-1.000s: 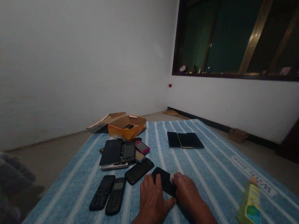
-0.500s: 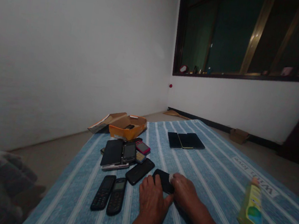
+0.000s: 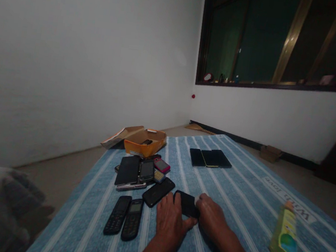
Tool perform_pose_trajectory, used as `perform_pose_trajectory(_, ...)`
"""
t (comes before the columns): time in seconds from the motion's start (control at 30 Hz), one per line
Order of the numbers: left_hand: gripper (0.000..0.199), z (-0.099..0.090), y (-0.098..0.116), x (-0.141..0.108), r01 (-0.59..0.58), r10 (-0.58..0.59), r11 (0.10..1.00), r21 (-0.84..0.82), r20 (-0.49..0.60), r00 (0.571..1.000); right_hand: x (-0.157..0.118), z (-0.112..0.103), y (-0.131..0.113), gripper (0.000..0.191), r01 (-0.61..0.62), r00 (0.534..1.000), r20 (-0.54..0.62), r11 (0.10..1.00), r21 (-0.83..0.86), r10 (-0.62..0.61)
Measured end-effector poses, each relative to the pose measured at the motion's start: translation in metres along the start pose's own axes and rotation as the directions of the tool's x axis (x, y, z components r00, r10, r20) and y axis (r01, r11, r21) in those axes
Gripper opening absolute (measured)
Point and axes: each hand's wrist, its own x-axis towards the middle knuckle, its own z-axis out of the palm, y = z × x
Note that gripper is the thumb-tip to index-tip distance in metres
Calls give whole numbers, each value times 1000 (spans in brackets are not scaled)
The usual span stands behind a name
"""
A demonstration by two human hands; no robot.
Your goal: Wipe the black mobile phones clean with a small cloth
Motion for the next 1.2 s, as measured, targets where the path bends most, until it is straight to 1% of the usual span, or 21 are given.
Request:
perform_pose_trajectory(0.1,73,2,-5,4,-80,86,993,-88,67,994,-1,1,0,30,0,1000,-4,1000,3,0)
perform_pose_trajectory(0.17,76,3,-9,7,-125,140,982,-139,112,984,-1,1,-1,31,-8,1000,-6,1000,3,8)
perform_pose_trajectory(0.3,86,4,-15,12,-168,202,967,-192,173,964,-2,0,-4,31,-31,1000,-7,999,-29,30)
perform_pose_trajectory(0.4,89,6,-19,16,-191,237,953,-234,184,954,-4,-4,-8,28,-68,998,0,995,-76,68)
perform_pose_trajectory(0.57,89,16,-27,22,-237,292,921,-310,142,946,-8,-10,-14,29,-99,995,-4,986,-137,99)
perform_pose_trajectory(0.7,81,26,-31,26,-294,323,896,-334,33,946,-10,-9,-17,32,-112,993,-1,977,-181,114)
perform_pose_trajectory(0.8,82,29,-30,26,-295,310,894,-338,-10,951,-9,-5,-19,33,-101,995,-5,974,-203,102)
perform_pose_trajectory(0.9,78,28,-26,24,-281,285,908,-310,-34,958,-7,1,-23,33,-81,996,-36,978,-195,76)
perform_pose_trajectory(1.0,63,24,-21,19,-265,260,928,-260,-54,964,-5,8,-28,31,-30,997,-78,990,-141,20)
perform_pose_trajectory(1.1,47,18,-18,14,-242,233,943,-229,-64,970,-5,12,-31,29,39,995,-88,996,-83,-46)
perform_pose_trajectory(1.2,45,15,-15,11,-205,199,953,-223,-47,979,-4,11,-29,29,56,995,-83,997,-46,-60)
